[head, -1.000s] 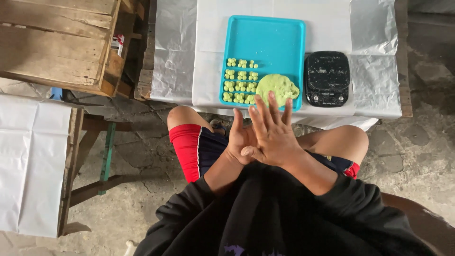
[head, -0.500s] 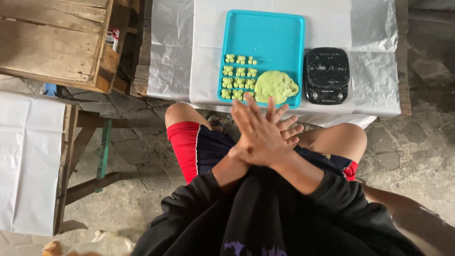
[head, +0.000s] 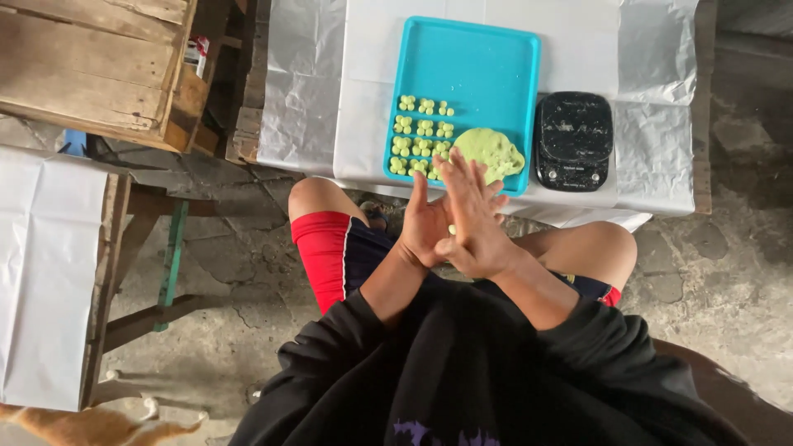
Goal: The person sits at a table and shapes small pieces of green dough into balls by rolling them between their palms. They place the finished balls into a blue tray and occasionally pick up more dough from a larger lump on the tray.
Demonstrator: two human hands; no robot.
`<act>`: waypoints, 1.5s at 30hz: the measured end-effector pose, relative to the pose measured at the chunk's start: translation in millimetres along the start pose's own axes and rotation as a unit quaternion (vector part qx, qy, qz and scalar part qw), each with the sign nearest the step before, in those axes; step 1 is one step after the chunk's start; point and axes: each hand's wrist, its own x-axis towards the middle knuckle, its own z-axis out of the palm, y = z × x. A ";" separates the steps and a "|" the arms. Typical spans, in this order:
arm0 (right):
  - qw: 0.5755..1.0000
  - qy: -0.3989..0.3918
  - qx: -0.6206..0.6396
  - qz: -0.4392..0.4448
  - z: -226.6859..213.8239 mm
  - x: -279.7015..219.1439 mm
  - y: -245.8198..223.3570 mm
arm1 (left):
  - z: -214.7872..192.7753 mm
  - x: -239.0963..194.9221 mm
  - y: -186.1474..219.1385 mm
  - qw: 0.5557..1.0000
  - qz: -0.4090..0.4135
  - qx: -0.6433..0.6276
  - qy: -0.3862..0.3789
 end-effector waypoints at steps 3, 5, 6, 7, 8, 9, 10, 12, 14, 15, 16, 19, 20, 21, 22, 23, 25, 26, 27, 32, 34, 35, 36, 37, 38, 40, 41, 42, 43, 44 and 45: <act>0.984 0.147 0.093 0.041 -24.6 6.2 12.7 | -64.0 12.3 -21.3 0.988 -0.015 -0.117 -0.100; 0.984 0.156 0.042 0.072 -45.1 1.7 16.4 | -59.7 12.2 -18.5 0.986 -0.004 -0.125 -0.109; 0.981 0.164 -0.010 0.100 -55.4 -1.2 18.0 | -57.5 12.2 -17.5 0.984 0.007 -0.132 -0.120; 0.981 0.164 -0.009 0.100 -52.1 -9.8 22.6 | -77.1 14.3 -21.3 0.984 0.007 -0.132 -0.119; 0.988 0.122 -0.051 0.080 -48.6 -18.4 27.2 | -96.9 16.3 -25.0 0.986 0.002 -0.131 -0.106; 0.991 0.077 -0.091 0.062 -45.2 -28.5 31.3 | -117.0 17.3 -30.7 0.987 -0.002 -0.132 -0.091; 0.991 0.076 -0.090 0.064 -39.2 -32.4 30.6 | -103.5 15.6 -23.9 0.987 -0.001 -0.133 -0.089; 0.986 -0.009 -0.164 0.036 -26.4 -44.7 24.8 | -76.1 7.8 -14.2 0.989 -0.002 -0.123 -0.077; 0.982 -0.028 -0.180 0.041 -23.3 -51.7 23.7 | -60.0 -0.3 -11.8 0.991 -0.018 -0.113 -0.072; 0.979 -0.048 -0.195 0.036 -23.6 -50.2 25.7 | -50.6 -0.5 -6.5 0.992 -0.027 -0.096 -0.071; 0.978 -0.046 -0.199 0.035 -24.8 -44.5 24.3 | -47.4 1.8 -4.2 0.992 -0.029 -0.095 -0.075; 0.980 -0.050 -0.191 0.021 -23.0 -39.5 20.9 | -37.4 -1.9 -1.3 0.995 -0.031 -0.075 -0.058; 0.983 -0.045 -0.177 0.030 -21.8 -40.5 23.1 | -31.7 -3.3 1.9 0.995 -0.032 -0.077 -0.053; 0.985 -0.041 -0.164 0.042 -21.1 -44.1 24.2 | -26.4 -5.3 2.7 0.995 -0.036 -0.081 -0.047; 0.985 -0.043 -0.163 0.043 -20.2 -44.6 24.7 | -26.4 -4.8 3.0 0.995 -0.035 -0.082 -0.047; 0.984 -0.044 -0.169 0.039 -18.6 -45.6 24.2 | -26.3 -5.4 3.1 0.995 -0.038 -0.087 -0.044; 0.983 -0.045 -0.174 0.037 -15.5 -48.2 24.8 | -33.7 -8.0 0.5 0.994 -0.042 -0.092 -0.041; 0.983 -0.039 -0.173 0.041 -14.2 -49.6 25.9 | -40.9 -9.9 -2.1 0.995 -0.043 -0.083 -0.028; 0.984 -0.032 -0.172 0.045 -13.4 -49.9 27.7 | -47.9 -10.5 -3.9 0.996 -0.044 -0.073 -0.017; 0.983 -0.038 -0.176 0.047 -9.7 -53.1 32.7 | -29.2 -12.4 4.8 0.995 -0.039 -0.091 -0.028; 0.981 -0.040 -0.179 0.054 -7.0 -55.5 33.3 | -36.7 -11.9 2.1 0.995 -0.041 -0.093 -0.020; 0.982 -0.039 -0.177 0.062 -5.5 -56.5 34.9 | -31.4 -11.0 3.3 0.994 -0.037 -0.103 -0.016; 0.982 -0.037 -0.174 0.070 -4.2 -56.7 36.6 | -25.8 -9.8 5.0 0.993 -0.034 -0.113 -0.013; 0.981 -0.036 -0.177 0.068 -3.4 -60.5 41.6 | -38.4 -8.1 1.7 0.993 -0.035 -0.112 -0.016; 0.984 -0.032 -0.155 0.085 -2.7 -63.6 46.8 | -50.9 -6.1 -1.0 0.992 -0.036 -0.117 -0.004; 0.985 -0.025 -0.135 0.102 -2.9 -63.7 64.7 | -76.3 2.4 -2.9 0.992 -0.039 -0.120 0.008; 0.983 -0.005 -0.110 0.146 -4.6 -61.9 76.6 | -88.9 8.3 -3.8 0.995 -0.062 -0.072 0.018; 0.978 0.015 -0.084 0.190 -6.3 -60.1 88.7 | -101.7 14.4 -4.6 0.996 -0.084 -0.023 0.028; 0.978 0.016 -0.085 0.188 -10.2 -51.3 99.9 | -111.0 15.5 -8.5 0.996 -0.084 -0.021 0.027; 0.960 0.018 -0.089 0.264 -14.2 -42.4 111.2 | -120.3 16.7 -12.3 0.970 -0.157 0.168 0.075; 0.937 0.020 -0.090 0.337 -17.0 -33.5 121.8 | -129.5 16.2 -15.9 0.902 -0.223 0.349 0.123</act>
